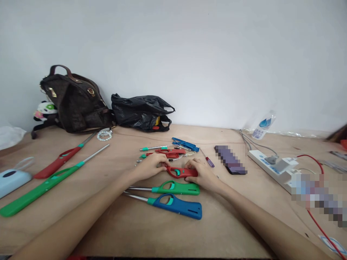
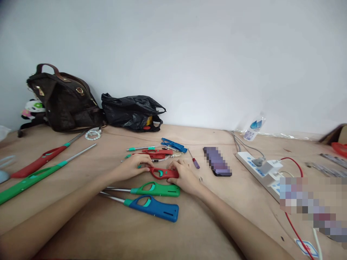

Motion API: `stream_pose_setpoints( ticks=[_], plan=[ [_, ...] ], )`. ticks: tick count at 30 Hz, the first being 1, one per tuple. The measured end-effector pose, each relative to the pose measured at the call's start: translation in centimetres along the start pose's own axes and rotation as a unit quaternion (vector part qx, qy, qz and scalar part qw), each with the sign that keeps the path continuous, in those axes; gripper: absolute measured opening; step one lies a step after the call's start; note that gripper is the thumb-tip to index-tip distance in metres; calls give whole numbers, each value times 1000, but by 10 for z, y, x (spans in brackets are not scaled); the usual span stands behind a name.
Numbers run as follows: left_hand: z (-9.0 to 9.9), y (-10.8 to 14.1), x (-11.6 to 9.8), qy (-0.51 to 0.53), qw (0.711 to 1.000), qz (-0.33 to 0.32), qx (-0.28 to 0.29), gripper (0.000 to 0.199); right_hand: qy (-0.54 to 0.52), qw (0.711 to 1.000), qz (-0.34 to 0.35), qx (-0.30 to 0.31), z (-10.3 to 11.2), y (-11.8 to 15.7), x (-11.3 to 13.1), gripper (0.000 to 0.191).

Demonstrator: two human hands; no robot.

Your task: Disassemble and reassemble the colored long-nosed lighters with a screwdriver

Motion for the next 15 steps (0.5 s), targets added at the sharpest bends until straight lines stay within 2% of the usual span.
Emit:
stream_pose_setpoints(
  ticks=[6, 11, 15],
  plan=[
    [-2, 0, -3, -19, 1000, -5, 2, 13, 14, 1000, 6, -6, 1, 0, 0, 29],
    [-4, 0, -4, -50, 999, -10, 5, 13, -13, 1000, 10, 9, 2, -1, -3, 10],
    [-8, -1, -7, -108, 994, -25, 25, 10, -14, 1000, -23, 6, -1, -4, -12, 12]
  ],
)
Point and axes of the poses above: each hand's wrist, its own y-axis away from the middle knuckle, its own z-axis out of the back of the hand, x = y × z, the point moved 9 cm from there along -y, towards the middle knuckle, and after that the axes turned 8 degrees about -z, right-handed, at the moved point
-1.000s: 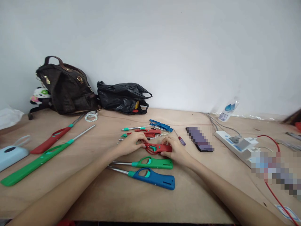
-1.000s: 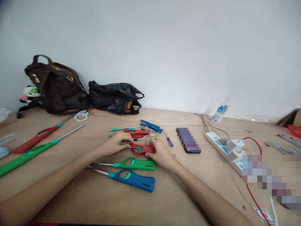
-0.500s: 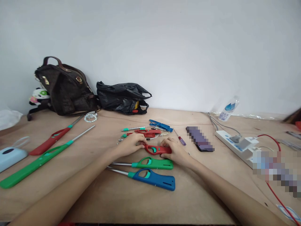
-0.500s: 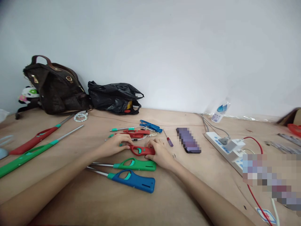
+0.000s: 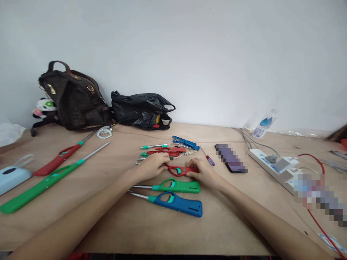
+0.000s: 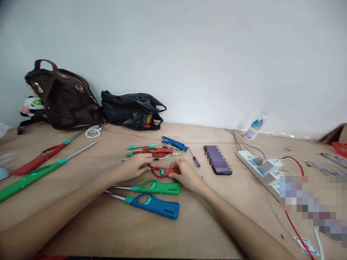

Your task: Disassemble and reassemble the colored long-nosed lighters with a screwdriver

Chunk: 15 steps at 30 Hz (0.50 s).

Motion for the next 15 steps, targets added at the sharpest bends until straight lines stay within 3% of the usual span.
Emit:
stream_pose_setpoints(
  ticks=[6, 11, 15],
  plan=[
    [-10, -1, -7, -108, 992, 9, 58, 19, 22, 999, -24, -13, -3, 2, 0, 15],
    [-12, -1, -12, -142, 989, -18, 48, 35, 2, 1000, -6, -7, 3, 4, 8, 19],
    [-11, -1, -16, -188, 980, -39, 54, 33, -8, 1000, -15, 22, 6, 5, 11, 13]
  ],
)
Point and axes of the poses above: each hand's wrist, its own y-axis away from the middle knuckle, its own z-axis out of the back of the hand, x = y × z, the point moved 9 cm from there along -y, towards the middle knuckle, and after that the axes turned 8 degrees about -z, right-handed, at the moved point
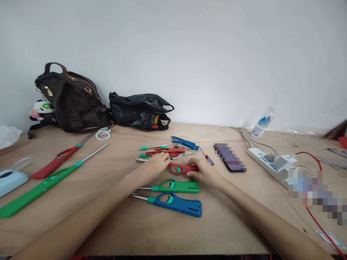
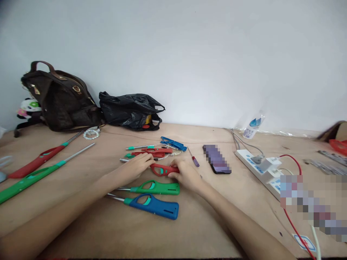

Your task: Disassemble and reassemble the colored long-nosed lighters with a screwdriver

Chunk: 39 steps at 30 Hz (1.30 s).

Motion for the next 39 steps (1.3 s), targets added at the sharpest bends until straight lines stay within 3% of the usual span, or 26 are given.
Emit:
stream_pose_setpoints(
  ticks=[8, 14, 18, 21, 23, 26, 30, 33, 36, 39],
  plan=[
    [12, -1, -4, -89, 995, -23, -28, 26, 92, 993, 50, -59, 15, 5, 18, 6],
    [23, -6, -22, -179, 980, -35, -84, 23, 200, 976, 67, -48, -1, 8, 30, 23],
    [36, -9, -42, -207, 969, -31, -132, 24, 285, 955, 40, -69, -9, 8, 33, 10],
    [47, -6, -46, -172, 970, -51, -164, 24, 315, 946, 30, -72, -8, 8, 32, 13],
    [55, -2, -40, -127, 973, -68, -180, 21, 320, 944, 25, -77, -4, 7, 28, 13],
    [62, 7, -8, -67, 980, -13, -188, 29, 316, 945, 9, -79, 5, 5, 22, 15],
    [48, 12, 25, -33, 991, 39, -123, 33, 312, 947, -10, -77, 15, 2, 18, 17],
    [37, 11, 31, -1, 994, 41, -102, 25, 313, 946, -12, -84, 17, 1, 16, 16],
    [37, 10, 30, 26, 992, 51, -117, 28, 319, 942, 7, -103, 15, 1, 16, 13],
    [37, 10, 30, 37, 992, 67, -102, 29, 342, 925, 69, -151, 14, 4, 23, 10]
  ],
)
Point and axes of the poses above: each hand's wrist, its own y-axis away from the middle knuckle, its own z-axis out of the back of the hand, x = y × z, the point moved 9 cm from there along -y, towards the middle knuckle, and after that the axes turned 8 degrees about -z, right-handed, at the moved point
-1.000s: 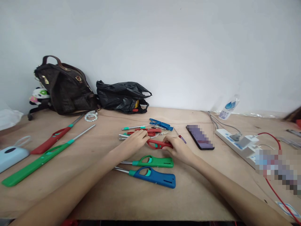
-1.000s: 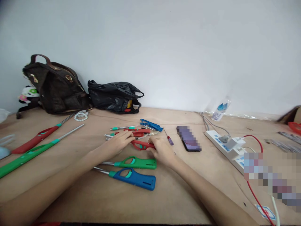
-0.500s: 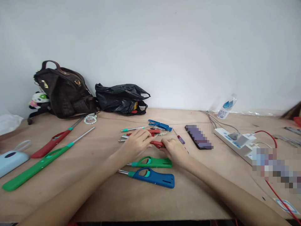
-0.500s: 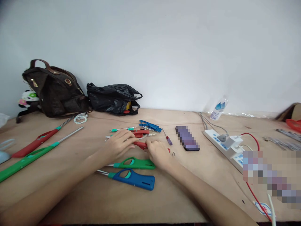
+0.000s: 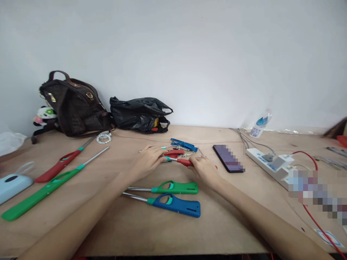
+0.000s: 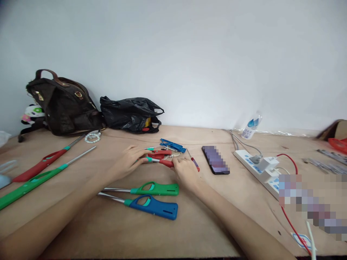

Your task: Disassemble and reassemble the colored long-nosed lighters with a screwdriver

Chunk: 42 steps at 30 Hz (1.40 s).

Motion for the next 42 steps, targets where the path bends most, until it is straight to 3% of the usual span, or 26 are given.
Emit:
stream_pose_setpoints(
  ticks=[3, 5, 7, 11, 15, 19, 25, 30, 33, 36, 42],
  plan=[
    [-9, 3, -4, -11, 998, -14, 63, 36, 18, 994, 76, -72, 9, 3, 12, 17],
    [-13, 4, -10, -31, 996, -43, 77, 37, 19, 991, 103, -85, 12, 4, 16, 21],
    [-13, 3, -18, -73, 993, -78, 54, 34, 11, 993, 103, -62, 9, 2, 16, 22],
    [-12, -1, -43, -157, 979, -131, 4, 29, -31, 999, 36, 23, -1, 3, 12, 14],
    [-8, -5, -69, -201, 966, -158, -31, 27, -124, 989, -6, 86, -4, 8, 17, 12],
    [8, -2, -84, -233, 954, -169, -80, 33, -238, 965, -12, 105, 3, 10, 21, 8],
    [15, 0, -93, -257, 945, -178, -94, 30, -287, 951, 1, 118, 3, 11, 22, 9],
    [1, -8, -76, -256, 950, -168, -62, 28, -299, 948, 4, 105, -1, 4, 16, 6],
    [-4, -9, -53, -249, 956, -150, -34, 24, -296, 950, 6, 103, 1, -1, 3, 17],
    [1, -6, -31, -225, 968, -106, -31, 21, -255, 959, -9, 123, 0, -4, -15, 15],
    [2, 0, -11, -58, 997, -38, -31, 15, -183, 977, -9, 112, 4, -6, -27, 10]
  ],
)
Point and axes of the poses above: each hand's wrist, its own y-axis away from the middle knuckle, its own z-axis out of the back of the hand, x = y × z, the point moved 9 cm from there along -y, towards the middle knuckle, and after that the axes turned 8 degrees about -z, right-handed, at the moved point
